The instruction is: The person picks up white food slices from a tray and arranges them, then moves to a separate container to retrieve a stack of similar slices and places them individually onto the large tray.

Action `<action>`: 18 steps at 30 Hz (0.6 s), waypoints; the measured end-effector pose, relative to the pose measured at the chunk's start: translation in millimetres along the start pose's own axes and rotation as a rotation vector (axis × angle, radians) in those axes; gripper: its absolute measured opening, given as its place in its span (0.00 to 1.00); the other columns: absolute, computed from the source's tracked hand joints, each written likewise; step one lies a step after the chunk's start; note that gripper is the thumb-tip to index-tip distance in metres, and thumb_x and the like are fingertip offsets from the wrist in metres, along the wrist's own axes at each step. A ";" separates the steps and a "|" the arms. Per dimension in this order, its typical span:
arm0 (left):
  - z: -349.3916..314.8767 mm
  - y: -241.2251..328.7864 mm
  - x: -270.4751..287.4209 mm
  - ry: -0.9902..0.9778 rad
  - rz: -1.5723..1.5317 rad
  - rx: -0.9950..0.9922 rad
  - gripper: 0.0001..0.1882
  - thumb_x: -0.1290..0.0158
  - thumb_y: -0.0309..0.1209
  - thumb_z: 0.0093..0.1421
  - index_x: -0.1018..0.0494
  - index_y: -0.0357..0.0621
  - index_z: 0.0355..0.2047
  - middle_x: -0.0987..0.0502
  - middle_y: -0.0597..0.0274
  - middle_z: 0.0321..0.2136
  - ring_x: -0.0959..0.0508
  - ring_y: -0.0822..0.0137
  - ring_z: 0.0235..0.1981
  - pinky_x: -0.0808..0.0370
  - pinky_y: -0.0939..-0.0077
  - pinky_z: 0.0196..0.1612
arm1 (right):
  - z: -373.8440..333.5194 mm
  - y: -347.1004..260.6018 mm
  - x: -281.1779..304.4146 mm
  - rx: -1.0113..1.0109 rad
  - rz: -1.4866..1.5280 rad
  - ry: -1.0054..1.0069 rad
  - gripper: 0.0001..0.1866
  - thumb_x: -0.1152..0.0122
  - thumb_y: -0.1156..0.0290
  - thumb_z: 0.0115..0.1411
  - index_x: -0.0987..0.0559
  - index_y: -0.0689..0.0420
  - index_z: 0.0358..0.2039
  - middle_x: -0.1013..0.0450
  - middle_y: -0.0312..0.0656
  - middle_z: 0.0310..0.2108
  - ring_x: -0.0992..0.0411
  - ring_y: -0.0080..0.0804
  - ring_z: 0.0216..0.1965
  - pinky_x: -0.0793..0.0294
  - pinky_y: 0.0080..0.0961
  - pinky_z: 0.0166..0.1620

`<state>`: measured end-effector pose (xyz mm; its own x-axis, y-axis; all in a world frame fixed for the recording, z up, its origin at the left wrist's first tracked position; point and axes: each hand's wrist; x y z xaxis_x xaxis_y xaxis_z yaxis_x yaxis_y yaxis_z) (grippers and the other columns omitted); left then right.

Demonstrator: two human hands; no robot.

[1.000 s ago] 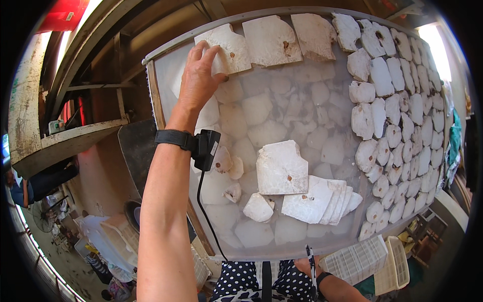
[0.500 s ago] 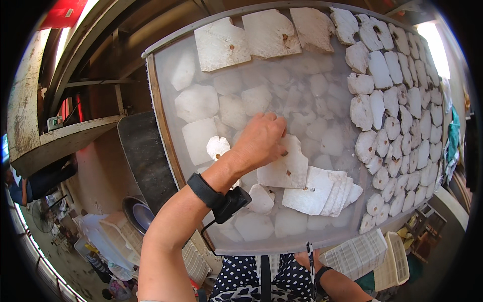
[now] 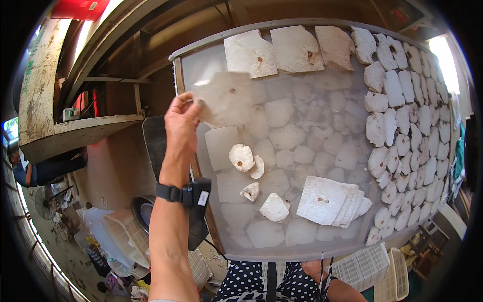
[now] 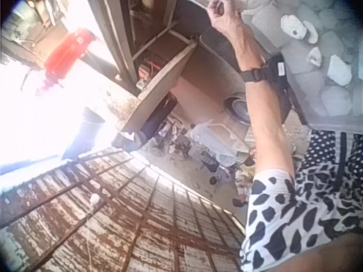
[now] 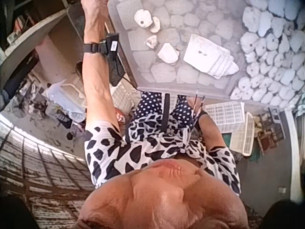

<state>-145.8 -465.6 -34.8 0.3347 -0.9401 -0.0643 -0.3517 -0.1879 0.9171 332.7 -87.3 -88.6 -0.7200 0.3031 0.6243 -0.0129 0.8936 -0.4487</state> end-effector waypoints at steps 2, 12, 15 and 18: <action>19.2 5.1 5.4 0.202 -0.071 -0.044 0.12 0.42 0.23 0.58 0.29 0.42 0.42 0.25 0.67 0.32 0.24 0.73 0.34 0.27 0.80 0.36 | 1.9 -6.1 10.7 -0.134 0.000 -0.099 0.12 0.45 0.65 0.47 0.19 0.54 0.30 0.25 0.45 0.31 0.28 0.51 0.35 0.35 0.59 0.41; 82.9 -4.6 11.2 0.351 0.147 -0.110 0.16 0.45 0.23 0.56 0.25 0.31 0.45 0.21 0.57 0.34 0.25 0.72 0.29 0.28 0.77 0.33 | 0.2 -7.8 5.1 -0.176 0.019 -0.035 0.11 0.46 0.60 0.48 0.18 0.48 0.29 0.24 0.43 0.29 0.28 0.50 0.37 0.35 0.59 0.45; 76.5 -4.3 -11.3 0.247 0.581 -0.157 0.20 0.42 0.25 0.54 0.27 0.29 0.47 0.22 0.50 0.39 0.23 0.62 0.35 0.26 0.71 0.40 | -5.2 7.7 -5.0 -0.230 0.085 -0.241 0.14 0.48 0.63 0.51 0.20 0.53 0.34 0.24 0.48 0.34 0.28 0.52 0.39 0.35 0.59 0.45; 72.2 -14.5 1.3 0.238 1.100 -0.410 0.28 0.38 0.28 0.49 0.29 0.31 0.51 0.29 0.43 0.51 0.27 0.49 0.49 0.31 0.64 0.53 | -1.4 9.6 -11.1 -0.198 0.061 -0.297 0.15 0.49 0.64 0.52 0.20 0.56 0.36 0.23 0.49 0.37 0.27 0.52 0.40 0.34 0.57 0.45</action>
<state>-203.4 -484.7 -76.6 0.1978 -0.4561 0.8677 -0.2606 0.8288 0.4951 341.6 -81.7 -99.0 -0.8860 0.2746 0.3735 0.1503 0.9323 -0.3290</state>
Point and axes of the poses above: each hand's wrist, its own z-axis towards the middle knuckle, its own x-axis out of the back of the hand, y = z × x
